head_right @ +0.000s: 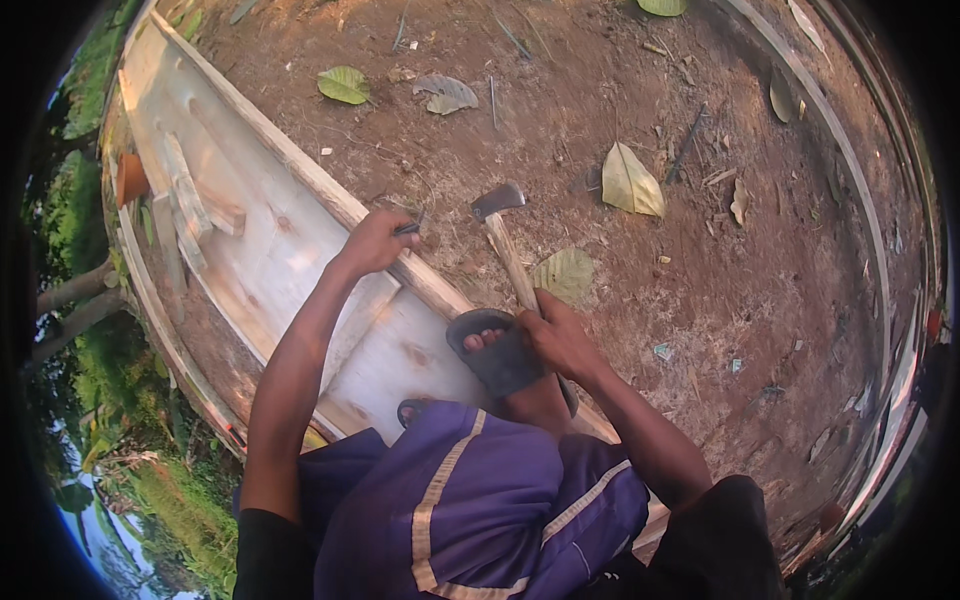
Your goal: The person uses a hammer to drive nails into a wooden plank attached to a larger wooden structure. They repeatedly position nails and strike them to secure the plank in place.
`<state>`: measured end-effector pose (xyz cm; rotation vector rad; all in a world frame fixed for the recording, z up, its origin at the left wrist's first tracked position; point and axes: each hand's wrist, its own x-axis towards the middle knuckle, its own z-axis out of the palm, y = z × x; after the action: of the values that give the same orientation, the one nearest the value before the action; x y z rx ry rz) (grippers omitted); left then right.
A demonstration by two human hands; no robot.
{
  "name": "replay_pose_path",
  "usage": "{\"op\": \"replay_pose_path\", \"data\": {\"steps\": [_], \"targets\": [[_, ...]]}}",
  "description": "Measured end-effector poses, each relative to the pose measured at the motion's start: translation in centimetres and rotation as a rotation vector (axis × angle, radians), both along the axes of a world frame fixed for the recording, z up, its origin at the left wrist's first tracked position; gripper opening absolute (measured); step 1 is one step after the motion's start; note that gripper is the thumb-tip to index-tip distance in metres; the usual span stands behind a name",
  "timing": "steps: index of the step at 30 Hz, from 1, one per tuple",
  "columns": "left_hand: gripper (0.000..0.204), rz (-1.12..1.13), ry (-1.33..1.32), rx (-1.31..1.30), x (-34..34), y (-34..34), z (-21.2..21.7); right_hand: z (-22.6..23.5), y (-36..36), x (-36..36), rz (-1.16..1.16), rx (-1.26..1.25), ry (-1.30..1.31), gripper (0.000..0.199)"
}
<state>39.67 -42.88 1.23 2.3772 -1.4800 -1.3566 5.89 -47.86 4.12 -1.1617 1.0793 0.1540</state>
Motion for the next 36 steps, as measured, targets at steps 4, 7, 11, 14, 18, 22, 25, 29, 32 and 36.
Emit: {"op": "replay_pose_path", "data": {"steps": [4,7,11,14,18,22,25,29,32,36], "targets": [[0.024,-0.018,-0.037,0.013,-0.2,-0.8,0.2,-0.2,-1.1,2.5,-0.036,0.131,-0.13,0.024],[0.023,-0.056,-0.086,0.027,-0.1,-0.5,0.5,0.8,-2.7,4.0,-0.139,0.327,-0.121,0.026],[0.023,-0.069,-0.085,0.052,-0.5,-0.9,0.8,1.1,-4.1,4.6,-0.171,0.301,-0.082,0.029],[0.022,-0.083,-0.087,0.068,-0.7,-1.2,1.1,1.0,-4.1,4.8,-0.178,0.202,-0.103,0.035],[0.021,-0.058,-0.083,0.026,-1.0,-0.8,0.9,0.7,-4.1,4.5,0.041,0.215,-0.029,0.043],[0.023,-0.074,-0.118,0.072,-1.0,-0.8,1.1,0.2,-6.9,3.6,-0.088,0.237,-0.016,0.046],[0.023,-0.092,-0.121,0.072,-1.0,-1.1,1.1,-0.4,-8.3,3.8,-0.407,0.106,-0.073,0.044],[0.024,-0.08,-0.114,0.08,-1.1,-1.2,1.3,-1.3,-7.2,5.1,-0.577,-0.017,-0.093,0.041],[0.024,-0.087,-0.122,0.064,-1.2,-1.0,1.0,-0.5,-4.1,4.7,-0.054,0.093,0.0,0.04],[0.024,-0.108,-0.119,0.066,-1.1,-1.0,1.3,0.9,-5.5,3.5,-0.127,0.26,0.005,0.039]]}}
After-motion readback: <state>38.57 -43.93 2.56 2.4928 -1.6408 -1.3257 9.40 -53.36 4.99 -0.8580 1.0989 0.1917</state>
